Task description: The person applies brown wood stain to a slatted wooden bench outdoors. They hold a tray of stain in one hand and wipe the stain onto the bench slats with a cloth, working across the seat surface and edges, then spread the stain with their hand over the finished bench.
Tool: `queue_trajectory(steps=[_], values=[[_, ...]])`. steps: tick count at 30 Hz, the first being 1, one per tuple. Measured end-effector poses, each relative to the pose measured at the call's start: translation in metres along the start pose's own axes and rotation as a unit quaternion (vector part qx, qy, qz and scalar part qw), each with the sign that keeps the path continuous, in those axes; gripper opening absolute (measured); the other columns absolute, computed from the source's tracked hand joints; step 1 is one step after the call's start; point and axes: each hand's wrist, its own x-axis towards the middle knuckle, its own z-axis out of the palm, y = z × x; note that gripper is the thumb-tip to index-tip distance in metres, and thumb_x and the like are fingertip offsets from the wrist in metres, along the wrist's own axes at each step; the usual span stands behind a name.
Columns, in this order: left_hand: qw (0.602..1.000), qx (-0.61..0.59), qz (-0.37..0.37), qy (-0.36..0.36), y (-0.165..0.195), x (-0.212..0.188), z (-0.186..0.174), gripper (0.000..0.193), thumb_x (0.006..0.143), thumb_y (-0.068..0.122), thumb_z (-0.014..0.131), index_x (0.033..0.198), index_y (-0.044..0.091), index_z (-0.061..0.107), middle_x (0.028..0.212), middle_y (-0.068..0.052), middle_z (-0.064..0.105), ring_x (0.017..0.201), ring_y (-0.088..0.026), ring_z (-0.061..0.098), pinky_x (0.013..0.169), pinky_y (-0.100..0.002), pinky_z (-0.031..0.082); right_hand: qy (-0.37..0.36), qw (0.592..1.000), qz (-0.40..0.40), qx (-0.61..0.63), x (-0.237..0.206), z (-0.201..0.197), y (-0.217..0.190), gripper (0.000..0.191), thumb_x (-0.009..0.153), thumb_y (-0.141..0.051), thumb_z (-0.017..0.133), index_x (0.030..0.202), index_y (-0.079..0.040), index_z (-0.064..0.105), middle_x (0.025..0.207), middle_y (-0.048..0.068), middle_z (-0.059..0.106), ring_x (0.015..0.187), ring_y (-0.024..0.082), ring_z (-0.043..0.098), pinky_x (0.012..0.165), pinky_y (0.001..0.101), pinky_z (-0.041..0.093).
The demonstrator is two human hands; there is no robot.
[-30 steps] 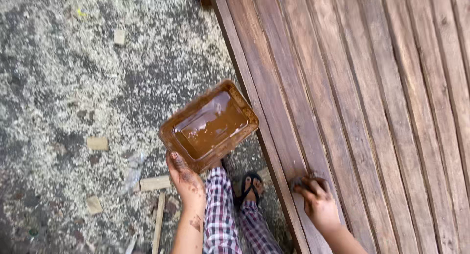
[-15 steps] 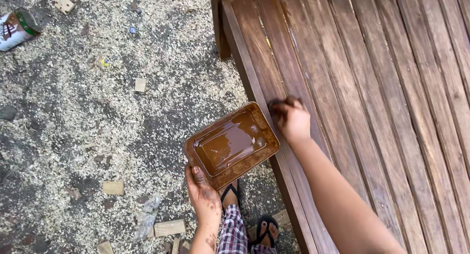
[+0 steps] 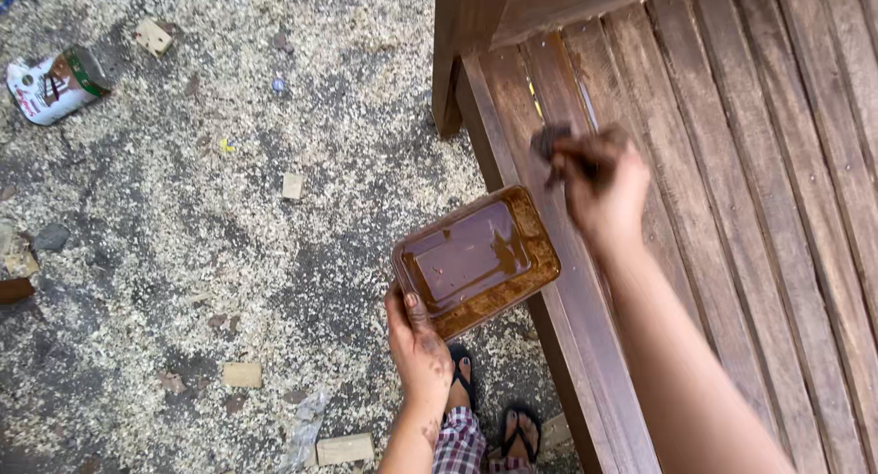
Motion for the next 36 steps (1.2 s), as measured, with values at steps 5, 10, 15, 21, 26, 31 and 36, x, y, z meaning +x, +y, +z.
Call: queue_trajectory(steps=[5,10,15,21,26,31,36], values=[[0.999,-0.01,-0.028,-0.013,0.012,-0.009,0.021,0.047,0.107,0.029,0.031,0.146,0.006,0.041,0.127,-0.018,0.065,0.11,-0.03,0.072,0.093,-0.043,0.062,-0.097,0.986,-0.119,-0.07,-0.067,-0.002,-0.036,0.03,0.078,0.005,0.073,0.101,-0.012,0.081,0.106,0.011,0.073,0.096,0.027,0.072,0.081,0.0389,0.061],[0.999,0.034,-0.036,0.005,0.023,-0.012,0.039,0.046,0.108,0.03,0.033,0.143,0.005,0.046,0.123,-0.018,0.069,0.107,-0.03,0.073,0.093,-0.042,0.061,-0.09,0.983,-0.116,-0.109,-0.069,-0.002,-0.035,0.028,0.076,0.004,0.077,0.099,-0.011,0.082,0.111,0.011,0.072,0.097,0.031,0.071,0.083,0.0414,0.06],[0.998,0.029,-0.041,0.031,0.029,0.007,0.048,0.052,0.105,0.036,0.03,0.144,0.005,0.046,0.124,-0.018,0.068,0.104,-0.03,0.073,0.09,-0.042,0.064,-0.005,0.998,0.023,0.066,-0.071,-0.05,-0.009,0.018,0.088,-0.001,0.075,0.103,-0.01,0.078,0.115,0.007,0.07,0.097,0.019,0.076,0.082,0.0297,0.066],[0.984,0.075,-0.128,0.103,0.037,0.041,0.027,0.053,0.106,0.038,0.026,0.146,0.008,0.042,0.119,-0.018,0.069,0.095,-0.031,0.073,0.086,-0.045,0.061,-0.077,0.995,-0.022,-0.054,-0.039,-0.001,0.052,0.019,0.081,-0.003,0.075,0.097,-0.011,0.08,0.11,0.007,0.073,0.1,0.027,0.073,0.088,0.0371,0.06],[0.986,0.032,-0.115,0.121,0.041,0.059,0.004,0.055,0.107,0.039,0.025,0.15,0.009,0.038,0.126,-0.017,0.068,0.105,-0.029,0.069,0.092,-0.044,0.058,-0.086,0.966,-0.209,-0.124,0.053,0.077,0.062,0.028,0.076,-0.004,0.072,0.1,-0.016,0.08,0.115,0.011,0.073,0.106,0.035,0.069,0.092,0.043,0.057],[0.984,-0.094,-0.068,0.139,0.028,0.062,-0.007,0.055,0.106,0.035,0.03,0.153,0.008,0.032,0.14,-0.017,0.057,0.119,-0.028,0.064,0.101,-0.045,0.057,-0.114,0.957,-0.166,-0.21,0.155,0.121,0.045,0.044,0.081,0.002,0.064,0.114,-0.021,0.08,0.115,0.018,0.071,0.099,0.037,0.069,0.089,0.0467,0.056],[0.984,-0.131,-0.019,0.12,0.008,0.051,-0.01,0.055,0.107,0.027,0.038,0.157,0.005,0.033,0.144,-0.018,0.055,0.129,-0.027,0.056,0.11,-0.044,0.048,-0.099,0.956,-0.243,-0.135,0.12,0.109,0.065,0.036,0.084,-0.004,0.068,0.114,-0.021,0.079,0.128,0.016,0.07,0.11,0.037,0.068,0.096,0.0452,0.056]])
